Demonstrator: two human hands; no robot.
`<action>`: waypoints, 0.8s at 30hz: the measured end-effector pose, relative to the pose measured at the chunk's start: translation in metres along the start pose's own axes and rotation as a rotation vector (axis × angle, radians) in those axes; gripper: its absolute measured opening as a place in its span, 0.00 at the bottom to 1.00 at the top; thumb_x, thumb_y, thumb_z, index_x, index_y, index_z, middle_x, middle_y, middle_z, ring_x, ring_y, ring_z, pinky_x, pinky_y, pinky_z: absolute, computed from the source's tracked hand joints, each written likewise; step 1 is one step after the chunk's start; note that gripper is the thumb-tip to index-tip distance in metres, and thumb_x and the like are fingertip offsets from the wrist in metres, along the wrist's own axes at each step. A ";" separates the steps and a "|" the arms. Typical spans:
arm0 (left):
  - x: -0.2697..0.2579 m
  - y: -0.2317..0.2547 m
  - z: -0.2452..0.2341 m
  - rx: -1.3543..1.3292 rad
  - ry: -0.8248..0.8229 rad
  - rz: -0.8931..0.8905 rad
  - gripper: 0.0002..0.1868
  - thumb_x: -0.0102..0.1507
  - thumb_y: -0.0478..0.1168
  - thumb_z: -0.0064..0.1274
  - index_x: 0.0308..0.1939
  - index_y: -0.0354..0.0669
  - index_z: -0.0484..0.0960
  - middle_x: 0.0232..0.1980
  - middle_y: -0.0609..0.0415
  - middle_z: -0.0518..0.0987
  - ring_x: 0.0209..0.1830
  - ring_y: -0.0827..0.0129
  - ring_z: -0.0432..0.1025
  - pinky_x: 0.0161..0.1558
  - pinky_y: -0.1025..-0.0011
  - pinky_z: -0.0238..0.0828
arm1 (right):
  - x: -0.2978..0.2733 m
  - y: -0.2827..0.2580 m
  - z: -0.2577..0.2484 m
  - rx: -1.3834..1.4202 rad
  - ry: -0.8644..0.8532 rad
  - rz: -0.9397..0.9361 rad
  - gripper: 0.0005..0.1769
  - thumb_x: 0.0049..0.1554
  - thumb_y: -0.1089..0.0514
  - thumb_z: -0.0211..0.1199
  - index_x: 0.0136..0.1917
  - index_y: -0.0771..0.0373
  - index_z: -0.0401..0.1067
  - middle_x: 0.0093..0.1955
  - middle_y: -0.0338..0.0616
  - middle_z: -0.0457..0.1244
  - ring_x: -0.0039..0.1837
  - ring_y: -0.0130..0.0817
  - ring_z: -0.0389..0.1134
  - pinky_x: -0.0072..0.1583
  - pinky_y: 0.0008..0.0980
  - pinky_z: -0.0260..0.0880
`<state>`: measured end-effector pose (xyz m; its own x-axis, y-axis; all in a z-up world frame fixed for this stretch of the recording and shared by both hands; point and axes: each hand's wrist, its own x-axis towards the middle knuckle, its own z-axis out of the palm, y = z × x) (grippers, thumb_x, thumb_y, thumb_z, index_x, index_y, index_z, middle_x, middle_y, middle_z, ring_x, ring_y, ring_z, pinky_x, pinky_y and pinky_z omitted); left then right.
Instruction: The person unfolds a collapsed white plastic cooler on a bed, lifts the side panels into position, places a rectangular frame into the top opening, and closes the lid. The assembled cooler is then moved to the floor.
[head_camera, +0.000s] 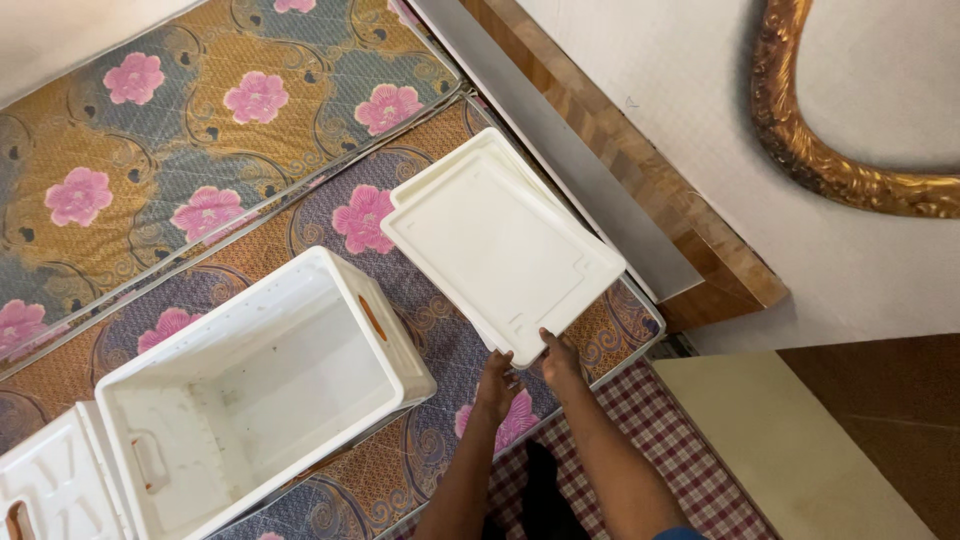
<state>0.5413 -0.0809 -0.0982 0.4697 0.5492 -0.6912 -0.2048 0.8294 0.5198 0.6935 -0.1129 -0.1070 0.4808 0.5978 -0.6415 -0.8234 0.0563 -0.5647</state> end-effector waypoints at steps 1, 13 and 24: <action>-0.004 0.002 0.003 0.005 -0.005 -0.005 0.25 0.60 0.48 0.55 0.61 0.52 0.73 0.44 0.59 0.70 0.39 0.70 0.61 0.42 0.65 0.67 | -0.001 -0.002 0.004 0.033 0.034 0.008 0.24 0.55 0.58 0.69 0.62 0.67 0.68 0.58 0.49 0.65 0.59 0.44 0.67 0.59 0.47 0.71; -0.037 0.062 0.029 -0.158 -0.148 0.116 0.38 0.60 0.47 0.56 0.73 0.47 0.62 0.64 0.47 0.72 0.65 0.56 0.68 0.65 0.56 0.65 | -0.022 -0.037 0.036 0.208 -0.016 0.041 0.24 0.56 0.62 0.66 0.64 0.69 0.65 0.56 0.47 0.65 0.56 0.40 0.68 0.57 0.40 0.74; -0.086 0.130 0.007 -0.290 -0.307 0.265 0.41 0.60 0.45 0.59 0.72 0.36 0.59 0.69 0.43 0.70 0.72 0.52 0.65 0.74 0.56 0.60 | -0.078 -0.067 0.043 0.101 -0.378 -0.028 0.33 0.58 0.56 0.70 0.71 0.72 0.63 0.60 0.48 0.65 0.59 0.38 0.66 0.57 0.32 0.70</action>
<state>0.4806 -0.0212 0.0320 0.5913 0.7258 -0.3514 -0.5617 0.6834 0.4664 0.6979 -0.1285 0.0034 0.3743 0.8460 -0.3796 -0.8462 0.1442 -0.5130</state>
